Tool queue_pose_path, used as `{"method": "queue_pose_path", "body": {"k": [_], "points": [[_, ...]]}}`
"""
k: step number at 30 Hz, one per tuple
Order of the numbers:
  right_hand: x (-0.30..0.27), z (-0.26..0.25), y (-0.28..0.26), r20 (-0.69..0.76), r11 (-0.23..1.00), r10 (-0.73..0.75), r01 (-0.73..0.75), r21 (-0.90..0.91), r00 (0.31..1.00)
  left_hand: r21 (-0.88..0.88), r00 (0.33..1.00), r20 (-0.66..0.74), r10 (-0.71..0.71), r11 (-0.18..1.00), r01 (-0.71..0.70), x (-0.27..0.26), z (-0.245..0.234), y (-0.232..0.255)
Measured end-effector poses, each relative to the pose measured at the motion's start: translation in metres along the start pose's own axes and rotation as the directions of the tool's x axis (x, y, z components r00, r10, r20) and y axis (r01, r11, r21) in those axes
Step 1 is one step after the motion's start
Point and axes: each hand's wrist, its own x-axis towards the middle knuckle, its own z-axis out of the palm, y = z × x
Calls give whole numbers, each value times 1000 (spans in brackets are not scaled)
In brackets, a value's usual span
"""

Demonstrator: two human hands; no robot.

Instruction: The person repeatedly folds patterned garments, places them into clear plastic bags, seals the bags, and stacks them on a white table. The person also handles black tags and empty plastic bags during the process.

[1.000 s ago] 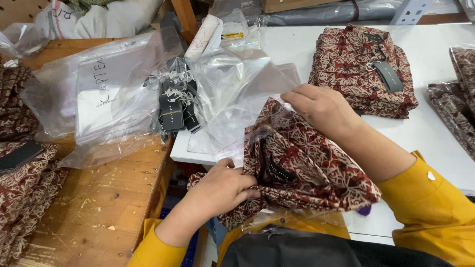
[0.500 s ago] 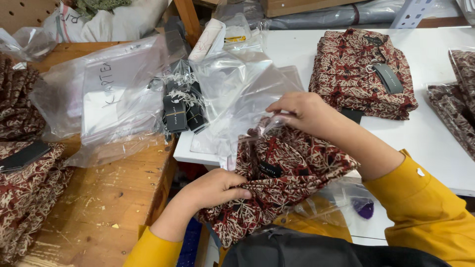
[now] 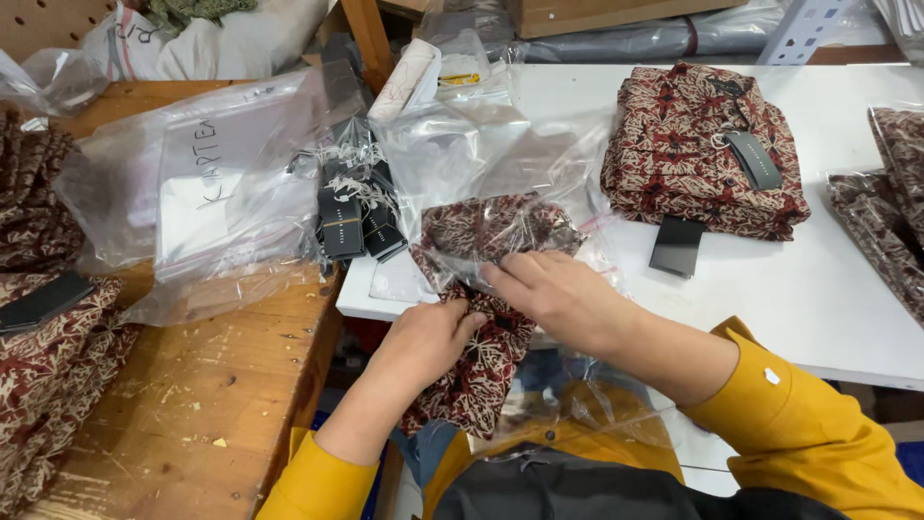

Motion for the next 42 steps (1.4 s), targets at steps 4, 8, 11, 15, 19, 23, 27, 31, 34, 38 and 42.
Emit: {"method": "queue_pose_path", "body": {"k": [4, 8, 11, 15, 19, 23, 27, 31, 34, 38, 42], "points": [[-12, -13, 22, -291, 959, 141, -204, -198, 946, 16, 1000, -8, -24, 1000, 24, 0, -4, -10], [-19, 5, 7, -228, 936, 159, -220, -275, 961, 33, 996, -80, -33, 999, 36, 12, 7, -10], [-20, 27, -9, -222, 972, 30, -80, -221, 975, 40, 990, -142, -8, 999, 14, 29, 21, -6], [-30, 20, 31, -459, 915, 186, -324, -242, 869, 62, 992, -123, -35, 997, 43, 38, 29, -8], [-44, 25, 46, -380, 882, 331, -426, -203, 864, 38, 991, -129, -26, 999, 32, 41, 30, -11], [-40, 44, 24, -379, 953, 222, -282, -109, 898, 19, 977, -213, -9, 1000, 14, 53, 33, -8], [-29, 34, 38, -563, 874, 163, -383, -299, 811, 37, 984, -177, -14, 999, 21, 55, 38, -6], [-29, 32, 47, -468, 926, 299, -371, -66, 831, 58, 985, -167, -35, 997, 45, 57, 39, -7], [-37, 55, 28, -379, 968, 249, -239, 74, 891, 61, 981, -183, -60, 995, 73, 68, 39, -8], [-55, 86, 36, -352, 956, 292, -264, 126, 889, -13, 974, -210, -87, 996, 86, 81, 41, -9], [-83, 91, 77, -409, 865, 492, -486, 129, 768, -94, 905, -406, 126, 980, -178, 64, 51, -19]]}}
